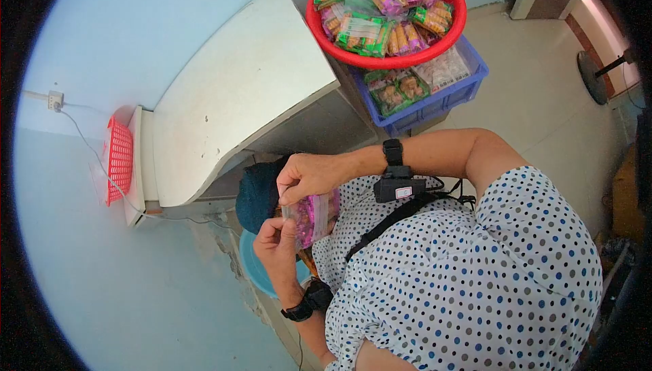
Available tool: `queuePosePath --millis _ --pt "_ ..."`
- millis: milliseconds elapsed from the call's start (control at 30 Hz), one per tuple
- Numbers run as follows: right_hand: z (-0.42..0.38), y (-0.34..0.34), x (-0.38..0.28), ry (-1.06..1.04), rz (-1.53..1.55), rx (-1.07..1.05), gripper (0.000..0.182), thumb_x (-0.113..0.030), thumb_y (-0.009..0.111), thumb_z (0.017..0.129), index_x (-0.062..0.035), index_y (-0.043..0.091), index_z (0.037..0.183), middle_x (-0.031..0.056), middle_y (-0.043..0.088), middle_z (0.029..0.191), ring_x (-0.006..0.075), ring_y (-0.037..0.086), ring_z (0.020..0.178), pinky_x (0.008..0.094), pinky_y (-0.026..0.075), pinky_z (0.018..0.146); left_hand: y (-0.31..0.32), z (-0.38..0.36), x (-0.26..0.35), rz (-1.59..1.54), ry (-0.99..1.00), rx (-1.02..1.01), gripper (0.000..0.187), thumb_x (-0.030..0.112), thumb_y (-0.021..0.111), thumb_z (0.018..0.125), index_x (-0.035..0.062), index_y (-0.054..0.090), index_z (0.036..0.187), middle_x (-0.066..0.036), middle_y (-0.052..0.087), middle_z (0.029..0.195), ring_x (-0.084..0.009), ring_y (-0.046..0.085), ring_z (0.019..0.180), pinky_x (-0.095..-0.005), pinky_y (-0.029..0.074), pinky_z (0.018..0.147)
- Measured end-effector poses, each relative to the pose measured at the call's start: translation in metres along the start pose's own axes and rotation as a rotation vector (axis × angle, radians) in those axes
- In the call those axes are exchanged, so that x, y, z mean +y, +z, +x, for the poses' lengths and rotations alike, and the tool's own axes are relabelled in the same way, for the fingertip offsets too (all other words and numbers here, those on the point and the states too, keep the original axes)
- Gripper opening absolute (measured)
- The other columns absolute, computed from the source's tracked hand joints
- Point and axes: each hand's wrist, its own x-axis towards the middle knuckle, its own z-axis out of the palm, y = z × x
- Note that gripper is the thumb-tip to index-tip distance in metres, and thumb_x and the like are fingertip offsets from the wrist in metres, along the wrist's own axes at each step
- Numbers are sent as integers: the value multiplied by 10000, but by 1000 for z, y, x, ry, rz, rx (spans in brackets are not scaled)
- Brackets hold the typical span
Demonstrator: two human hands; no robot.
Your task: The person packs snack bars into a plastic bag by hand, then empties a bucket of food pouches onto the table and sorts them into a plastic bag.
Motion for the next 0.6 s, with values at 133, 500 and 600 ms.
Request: queuePosePath --millis 133,500,600 --pt "2 1 2 -12 -14 31 226 -213 679 817 5 691 761 59 674 660 96 598 591 290 476 535 3 1 8 12 -40 24 122 106 698 893 -7 659 920 49 602 779 -26 504 678 -180 394 605" --pt "-4 3 -4 -13 79 17 245 -229 667 843 13 705 828 34 681 692 81 595 630 277 487 566 -1 3 -1 95 59 48 107 84 693 889 -21 671 889 51 587 749 -32 486 664 -183 381 595" --pt "-4 -2 6 -24 76 -78 234 -219 657 854 10 706 848 8 672 695 65 572 628 266 471 553 -2 4 -3 43 65 43 92 73 698 882 -15 670 878 54 585 749 -31 488 663 -184 384 596"
